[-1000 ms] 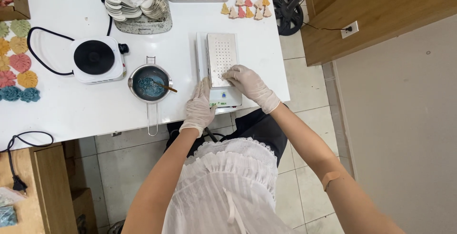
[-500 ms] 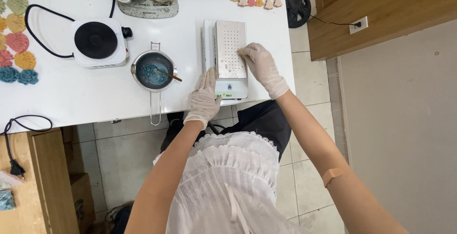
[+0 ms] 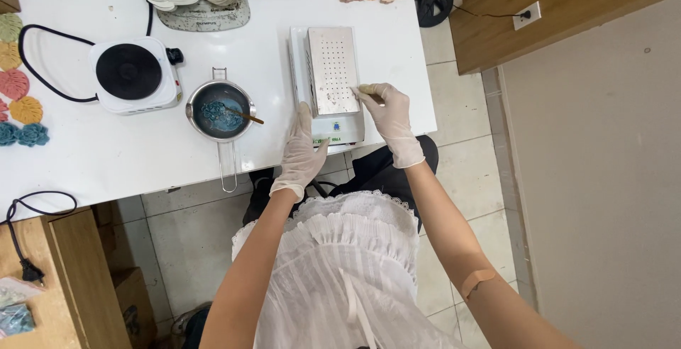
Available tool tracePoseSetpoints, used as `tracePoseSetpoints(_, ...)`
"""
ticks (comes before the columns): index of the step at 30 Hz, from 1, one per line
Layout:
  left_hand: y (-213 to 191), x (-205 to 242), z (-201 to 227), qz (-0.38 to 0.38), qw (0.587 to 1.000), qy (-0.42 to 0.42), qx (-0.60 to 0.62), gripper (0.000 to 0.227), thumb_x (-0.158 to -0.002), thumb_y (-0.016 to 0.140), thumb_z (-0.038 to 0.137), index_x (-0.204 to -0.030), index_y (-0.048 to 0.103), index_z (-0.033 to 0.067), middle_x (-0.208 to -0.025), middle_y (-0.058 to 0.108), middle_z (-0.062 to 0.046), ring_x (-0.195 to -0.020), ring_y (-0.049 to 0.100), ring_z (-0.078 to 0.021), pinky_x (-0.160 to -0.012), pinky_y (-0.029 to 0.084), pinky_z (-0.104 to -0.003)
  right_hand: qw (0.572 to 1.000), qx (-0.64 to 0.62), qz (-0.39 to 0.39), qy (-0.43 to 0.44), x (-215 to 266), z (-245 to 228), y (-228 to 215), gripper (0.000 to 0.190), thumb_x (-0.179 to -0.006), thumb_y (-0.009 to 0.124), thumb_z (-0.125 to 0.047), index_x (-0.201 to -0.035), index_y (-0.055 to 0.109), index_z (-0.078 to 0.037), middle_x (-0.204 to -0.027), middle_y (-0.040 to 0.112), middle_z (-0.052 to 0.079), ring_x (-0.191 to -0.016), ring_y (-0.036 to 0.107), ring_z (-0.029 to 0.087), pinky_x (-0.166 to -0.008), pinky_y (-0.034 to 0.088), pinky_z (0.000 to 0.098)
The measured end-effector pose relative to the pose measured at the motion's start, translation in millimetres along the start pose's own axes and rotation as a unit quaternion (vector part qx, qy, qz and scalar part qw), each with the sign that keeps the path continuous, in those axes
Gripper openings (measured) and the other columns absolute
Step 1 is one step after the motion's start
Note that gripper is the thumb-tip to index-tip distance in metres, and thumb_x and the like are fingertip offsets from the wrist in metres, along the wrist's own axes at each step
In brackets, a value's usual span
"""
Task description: Making small wax products by dipping a wooden stick into melted blue wax and applying it to a metal mold device.
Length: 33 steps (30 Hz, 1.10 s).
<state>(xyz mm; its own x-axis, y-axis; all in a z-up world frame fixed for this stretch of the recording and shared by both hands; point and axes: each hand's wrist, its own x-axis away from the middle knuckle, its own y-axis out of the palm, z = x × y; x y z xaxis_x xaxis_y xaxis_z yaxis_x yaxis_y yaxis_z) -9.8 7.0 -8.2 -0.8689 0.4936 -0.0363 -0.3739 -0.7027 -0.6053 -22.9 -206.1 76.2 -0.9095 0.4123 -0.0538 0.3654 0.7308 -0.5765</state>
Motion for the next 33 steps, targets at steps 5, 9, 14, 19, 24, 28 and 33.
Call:
tracePoseSetpoints(5, 8, 8, 0, 0.019, 0.998, -0.030, 0.056, 0.097, -0.090, 0.072, 0.017, -0.162, 0.009, -0.0022, -0.164, 0.027, -0.026, -0.152, 0.028, -0.0392, -0.126, 0.024, -0.041, 0.995, 0.072, 0.015, -0.074, 7, 4, 8, 0.017, -0.094, 0.077, -0.014, -0.102, 0.075, 0.000, -0.091, 0.074, 0.013, -0.074, 0.068, 0.016, -0.071, 0.057, 0.0294)
tracePoseSetpoints(9, 9, 11, 1, 0.034, 0.997, -0.020, 0.061, 0.096, -0.090, 0.072, 0.017, -0.161, 0.010, -0.0021, -0.164, 0.029, -0.026, -0.151, 0.031, -0.0390, -0.125, 0.027, -0.042, 0.990, 0.118, 0.030, -0.066, 8, 3, 14, 0.015, -0.094, 0.078, -0.011, -0.099, 0.073, 0.002, -0.088, 0.071, 0.015, -0.070, 0.066, 0.022, -0.068, 0.055, 0.0333)
tracePoseSetpoints(14, 2, 8, 11, 0.022, 0.996, -0.039, 0.070, 0.096, -0.090, 0.071, 0.017, -0.162, 0.010, -0.0016, -0.163, 0.032, -0.025, -0.150, 0.033, -0.0389, -0.125, 0.030, -0.042, 0.981, 0.137, 0.070, -0.123, 13, 5, 30, 0.010, -0.093, 0.073, -0.005, -0.099, 0.070, 0.002, -0.090, 0.070, 0.016, -0.077, 0.070, 0.028, -0.072, 0.056, 0.0355)
tracePoseSetpoints(19, 10, 7, 13, 0.012, 0.998, -0.043, 0.039, 0.097, -0.089, 0.072, 0.017, -0.161, 0.010, -0.0011, -0.162, 0.031, -0.025, -0.149, 0.032, -0.0411, -0.124, 0.027, -0.043, 0.976, 0.154, 0.075, -0.136, 17, 3, 34, 0.008, -0.092, 0.072, -0.004, -0.098, 0.072, 0.001, -0.091, 0.071, 0.017, -0.082, 0.071, 0.032, -0.073, 0.056, 0.0379)
tracePoseSetpoints(24, 8, 5, 10, 0.029, 0.997, -0.037, 0.053, 0.096, -0.090, 0.072, 0.015, -0.161, 0.010, 0.0000, -0.164, 0.028, -0.025, -0.150, 0.029, -0.0442, -0.124, 0.025, -0.045, 0.990, 0.075, 0.088, -0.076, 12, 16, 30, 0.016, -0.094, 0.074, -0.010, -0.098, 0.068, 0.004, -0.097, 0.074, 0.019, -0.085, 0.076, 0.029, -0.075, 0.060, 0.0359)
tracePoseSetpoints(28, 4, 2, 14, 0.026, 0.994, -0.057, 0.093, 0.094, -0.091, 0.070, 0.014, -0.163, 0.011, 0.0016, -0.164, 0.030, -0.023, -0.150, 0.032, -0.0418, -0.125, 0.028, -0.044, 0.986, 0.108, 0.097, -0.079, 17, 10, 31, 0.016, -0.094, 0.074, -0.010, -0.098, 0.068, 0.004, -0.095, 0.072, 0.019, -0.081, 0.075, 0.029, -0.074, 0.059, 0.0363)
tracePoseSetpoints(33, 14, -2, 6, 0.052, 0.996, -0.027, 0.063, 0.095, -0.090, 0.072, 0.014, -0.162, 0.011, 0.0016, -0.165, 0.029, -0.023, -0.148, 0.033, -0.0432, -0.124, 0.026, -0.046, 0.971, 0.156, 0.105, -0.150, 17, -5, 48, 0.011, -0.092, 0.072, -0.005, -0.091, 0.066, 0.003, -0.085, 0.068, 0.018, -0.079, 0.067, 0.034, -0.071, 0.054, 0.0413)
